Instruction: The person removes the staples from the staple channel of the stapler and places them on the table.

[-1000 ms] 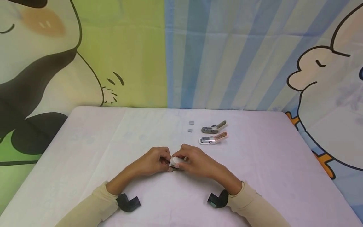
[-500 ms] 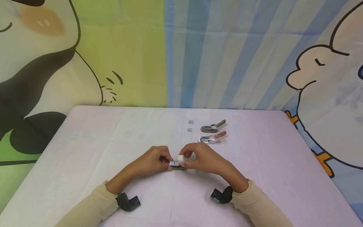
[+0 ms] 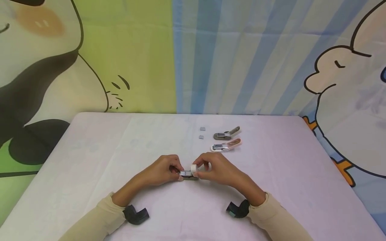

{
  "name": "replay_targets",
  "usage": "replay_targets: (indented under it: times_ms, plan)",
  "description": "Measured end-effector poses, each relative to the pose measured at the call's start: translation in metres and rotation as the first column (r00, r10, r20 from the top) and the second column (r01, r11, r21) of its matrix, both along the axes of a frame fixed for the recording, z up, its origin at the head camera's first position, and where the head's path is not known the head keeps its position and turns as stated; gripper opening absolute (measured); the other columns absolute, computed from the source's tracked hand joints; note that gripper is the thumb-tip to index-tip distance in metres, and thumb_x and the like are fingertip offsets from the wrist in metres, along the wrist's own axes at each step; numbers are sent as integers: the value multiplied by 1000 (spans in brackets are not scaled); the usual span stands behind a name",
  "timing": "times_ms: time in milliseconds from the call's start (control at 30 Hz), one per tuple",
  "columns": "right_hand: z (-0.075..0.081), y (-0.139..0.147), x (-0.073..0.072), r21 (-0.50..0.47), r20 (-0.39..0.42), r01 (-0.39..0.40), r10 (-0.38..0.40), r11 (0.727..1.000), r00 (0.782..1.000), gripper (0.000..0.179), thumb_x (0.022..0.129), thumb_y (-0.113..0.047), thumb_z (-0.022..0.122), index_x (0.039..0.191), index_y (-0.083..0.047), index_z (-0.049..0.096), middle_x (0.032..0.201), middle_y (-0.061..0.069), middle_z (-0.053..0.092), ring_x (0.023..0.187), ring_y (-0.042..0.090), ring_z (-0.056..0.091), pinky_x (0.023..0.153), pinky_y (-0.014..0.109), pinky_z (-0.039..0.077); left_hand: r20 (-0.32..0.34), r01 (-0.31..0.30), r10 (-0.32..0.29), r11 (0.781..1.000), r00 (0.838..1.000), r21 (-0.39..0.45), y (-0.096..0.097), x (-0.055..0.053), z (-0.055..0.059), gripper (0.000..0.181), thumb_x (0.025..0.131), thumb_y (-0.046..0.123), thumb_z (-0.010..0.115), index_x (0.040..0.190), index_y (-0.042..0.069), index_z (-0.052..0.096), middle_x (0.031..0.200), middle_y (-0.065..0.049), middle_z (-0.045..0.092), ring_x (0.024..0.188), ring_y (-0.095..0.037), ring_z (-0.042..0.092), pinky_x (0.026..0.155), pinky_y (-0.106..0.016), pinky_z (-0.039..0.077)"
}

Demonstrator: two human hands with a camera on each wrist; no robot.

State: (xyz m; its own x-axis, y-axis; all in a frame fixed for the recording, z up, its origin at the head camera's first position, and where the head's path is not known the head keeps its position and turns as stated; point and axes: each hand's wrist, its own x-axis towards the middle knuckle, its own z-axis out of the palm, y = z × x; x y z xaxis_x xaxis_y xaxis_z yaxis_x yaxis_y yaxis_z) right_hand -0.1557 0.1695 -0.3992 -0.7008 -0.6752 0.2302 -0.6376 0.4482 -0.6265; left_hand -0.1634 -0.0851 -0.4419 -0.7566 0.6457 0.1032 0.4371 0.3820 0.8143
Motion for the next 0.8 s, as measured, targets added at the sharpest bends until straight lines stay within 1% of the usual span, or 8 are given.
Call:
replay_targets:
  times_ms: [67,133,200,333,433,567,633,800]
  plan:
    - [-3,3,1,-25,-3,3,-3,1000,1000,26,80,-13,81,102,-16,69,82,-2,63,70,11,53,60,27,44,5,-4,4,1000,1000,-3,0,0,0,16,77,3,81,92,5,76,82,3,56,72,-7,57,64,-26,51]
    - [-6,4,2,-53,1,7,-7,999,1000,27,79,-9,80,101,-17,68,81,-2,62,70,15,53,60,27,44,8,-11,11,1000,1000,-8,-1,1,0,16,77,3,81,92,6,76,82,3,56,72,-7,57,64,-26,51]
    - [-8,5,3,-76,26,14,-12,997,1000,27,78,-5,79,100,-16,68,82,-3,62,72,19,55,61,30,46,8,-16,16,1000,1000,-10,-2,1,0,16,77,3,81,92,6,76,82,3,56,72,-8,57,64,-26,50]
    - [-9,6,5,-88,84,36,-29,995,996,28,78,0,77,99,-14,67,80,-6,61,71,20,57,60,35,48,7,-9,9,1000,1000,0,-3,1,-1,16,77,3,81,92,5,76,83,2,57,71,-8,57,64,-26,51]
    - [-9,9,6,-76,94,45,-38,996,995,28,78,1,75,103,-10,67,81,-8,60,71,17,57,59,33,48,12,-11,11,1000,1000,4,-2,1,-3,16,77,3,82,92,5,76,82,2,57,71,-8,57,63,-25,50]
    - [-9,14,7,-38,68,40,-37,999,997,33,80,2,72,112,-4,69,82,-9,59,70,17,55,58,28,46,25,-11,11,1000,1000,2,0,1,-4,16,77,4,82,91,5,76,81,3,57,71,-7,57,63,-24,49]
    - [-8,18,7,-9,59,34,-33,999,998,33,81,1,72,113,-4,69,83,-9,59,70,18,55,58,25,46,24,-7,7,1000,1000,0,0,1,-4,15,77,5,82,91,6,76,81,3,57,71,-7,57,63,-23,49]
    - [-2,24,6,61,46,29,-32,998,998,28,82,-4,75,109,-11,71,89,-10,60,71,20,54,60,25,46,7,-7,7,1000,1000,5,0,0,-3,16,77,6,82,91,6,76,81,3,56,71,-7,56,63,-24,49]
